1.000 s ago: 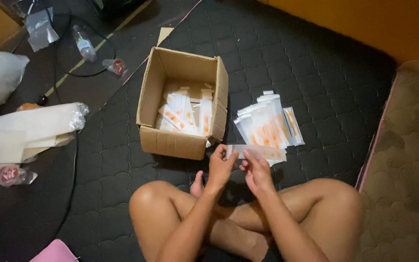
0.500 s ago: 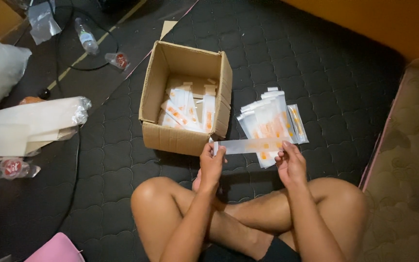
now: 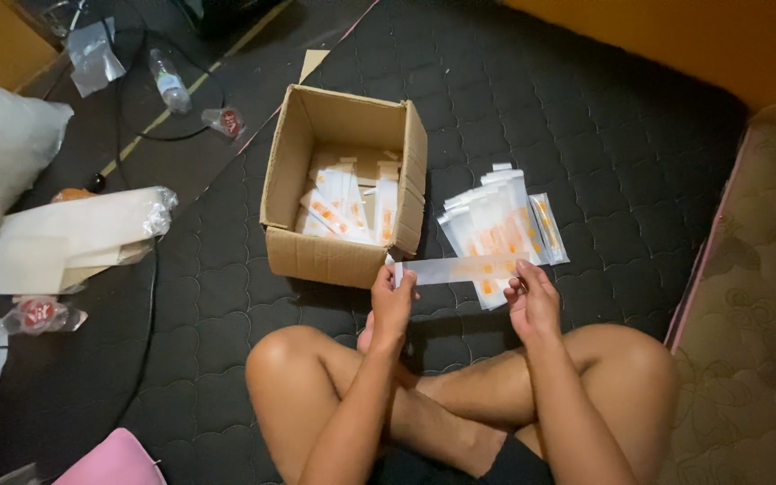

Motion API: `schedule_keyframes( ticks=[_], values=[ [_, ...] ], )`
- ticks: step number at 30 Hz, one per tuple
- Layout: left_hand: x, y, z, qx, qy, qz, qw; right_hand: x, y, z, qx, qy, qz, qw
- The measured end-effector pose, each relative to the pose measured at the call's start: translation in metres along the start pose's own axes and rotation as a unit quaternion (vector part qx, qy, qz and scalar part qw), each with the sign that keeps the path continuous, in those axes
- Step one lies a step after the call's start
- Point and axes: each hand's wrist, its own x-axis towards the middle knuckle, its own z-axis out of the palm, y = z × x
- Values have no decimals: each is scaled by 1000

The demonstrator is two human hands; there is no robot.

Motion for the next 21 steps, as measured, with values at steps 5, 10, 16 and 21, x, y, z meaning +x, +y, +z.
schedule_keyframes(
  ticks=[5, 10, 16, 21],
  values=[
    [6, -18, 1, 5, 8, 23, 1000, -6, -2, 4, -5, -5, -10, 1000],
    [15, -38, -5, 31, 3, 21, 999, -14, -9, 12, -23, -14, -19, 999],
    [39, -76, -9, 230, -26, -26, 972, -15, -19, 23, -23, -8, -19, 1000],
    [6, -18, -18, 320, -95, 1, 943, -64, -53, 51, -8, -18, -21, 1000]
  ],
)
